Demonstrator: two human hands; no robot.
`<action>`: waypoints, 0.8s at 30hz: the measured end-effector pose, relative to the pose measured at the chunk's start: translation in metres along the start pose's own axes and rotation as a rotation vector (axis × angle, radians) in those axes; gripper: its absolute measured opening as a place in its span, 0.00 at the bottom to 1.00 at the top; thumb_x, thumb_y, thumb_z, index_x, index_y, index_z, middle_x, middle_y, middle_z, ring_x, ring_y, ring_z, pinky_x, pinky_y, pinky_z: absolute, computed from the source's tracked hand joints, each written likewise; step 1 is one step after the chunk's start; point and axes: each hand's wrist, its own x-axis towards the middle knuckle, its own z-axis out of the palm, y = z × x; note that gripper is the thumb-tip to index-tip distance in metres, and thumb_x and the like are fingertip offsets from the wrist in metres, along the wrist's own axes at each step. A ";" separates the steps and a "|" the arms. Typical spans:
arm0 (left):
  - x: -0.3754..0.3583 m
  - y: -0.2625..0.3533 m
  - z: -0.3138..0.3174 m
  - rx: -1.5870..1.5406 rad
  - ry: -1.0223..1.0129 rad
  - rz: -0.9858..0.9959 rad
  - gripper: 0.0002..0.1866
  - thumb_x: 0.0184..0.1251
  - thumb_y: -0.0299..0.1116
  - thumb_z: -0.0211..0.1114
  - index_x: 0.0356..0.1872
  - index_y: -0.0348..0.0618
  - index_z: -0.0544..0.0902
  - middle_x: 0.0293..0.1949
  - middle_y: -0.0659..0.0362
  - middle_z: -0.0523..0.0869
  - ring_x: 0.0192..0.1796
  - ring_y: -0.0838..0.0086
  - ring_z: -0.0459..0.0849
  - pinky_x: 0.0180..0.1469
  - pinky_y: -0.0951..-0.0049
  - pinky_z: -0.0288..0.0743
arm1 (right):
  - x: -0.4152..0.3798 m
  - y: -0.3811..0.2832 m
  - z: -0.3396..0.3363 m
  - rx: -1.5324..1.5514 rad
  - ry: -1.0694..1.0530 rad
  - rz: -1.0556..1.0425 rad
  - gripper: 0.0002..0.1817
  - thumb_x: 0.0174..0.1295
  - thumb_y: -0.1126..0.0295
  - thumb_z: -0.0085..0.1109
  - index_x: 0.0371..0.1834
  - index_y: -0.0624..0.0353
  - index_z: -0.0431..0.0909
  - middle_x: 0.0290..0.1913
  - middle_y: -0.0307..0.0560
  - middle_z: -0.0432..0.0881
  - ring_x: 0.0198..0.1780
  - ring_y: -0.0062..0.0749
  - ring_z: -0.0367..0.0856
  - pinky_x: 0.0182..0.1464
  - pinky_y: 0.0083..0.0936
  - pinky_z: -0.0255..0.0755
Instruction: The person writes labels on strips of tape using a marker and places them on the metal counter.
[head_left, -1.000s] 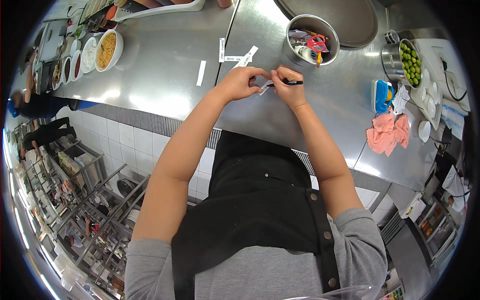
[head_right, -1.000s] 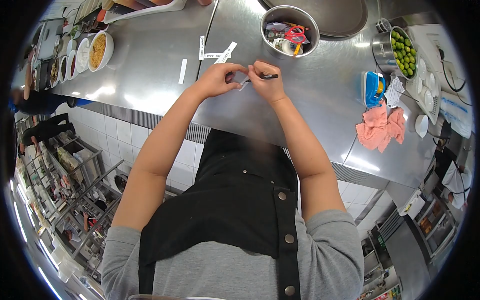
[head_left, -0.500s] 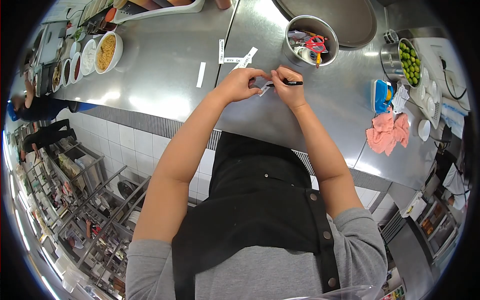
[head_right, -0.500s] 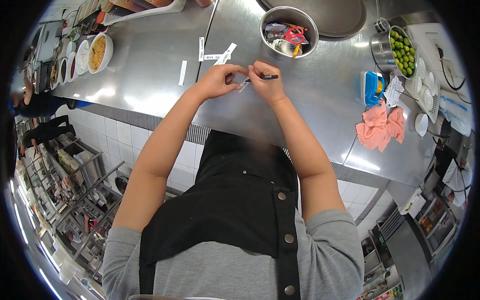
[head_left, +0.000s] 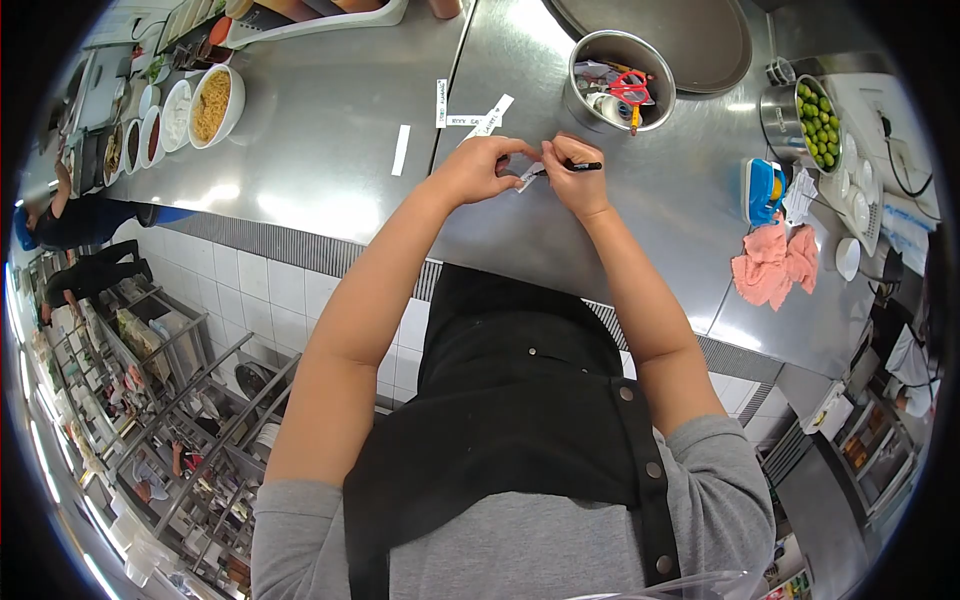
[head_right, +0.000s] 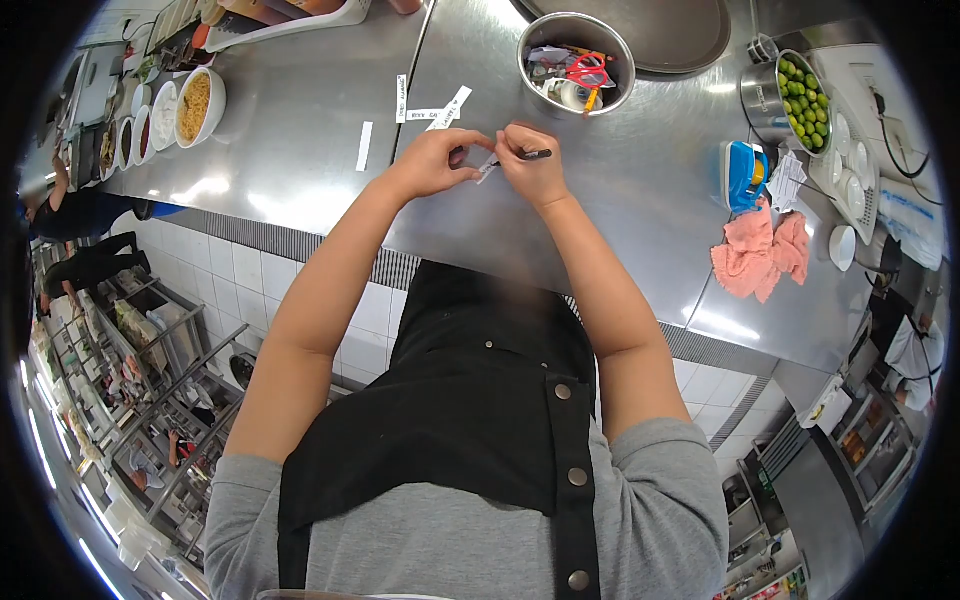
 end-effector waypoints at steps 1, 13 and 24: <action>0.000 0.002 -0.001 0.007 -0.005 -0.016 0.26 0.50 0.28 0.80 0.54 0.58 0.90 0.25 0.60 0.78 0.30 0.69 0.78 0.39 0.64 0.75 | 0.001 0.001 0.000 0.000 0.001 0.000 0.18 0.66 0.79 0.64 0.22 0.65 0.64 0.21 0.42 0.62 0.23 0.22 0.58 0.25 0.27 0.56; 0.000 -0.005 0.004 -0.001 0.009 0.030 0.30 0.49 0.27 0.79 0.58 0.61 0.89 0.26 0.60 0.76 0.31 0.69 0.75 0.40 0.65 0.74 | 0.010 -0.005 -0.011 0.206 0.017 0.264 0.20 0.69 0.77 0.63 0.20 0.64 0.64 0.19 0.38 0.66 0.23 0.17 0.64 0.25 0.26 0.59; 0.001 -0.001 0.004 0.110 0.004 0.037 0.24 0.56 0.37 0.79 0.57 0.66 0.90 0.31 0.61 0.81 0.34 0.67 0.80 0.41 0.64 0.76 | 0.011 0.007 -0.015 0.129 -0.094 0.157 0.21 0.68 0.77 0.64 0.19 0.63 0.64 0.21 0.37 0.68 0.20 0.18 0.66 0.23 0.26 0.62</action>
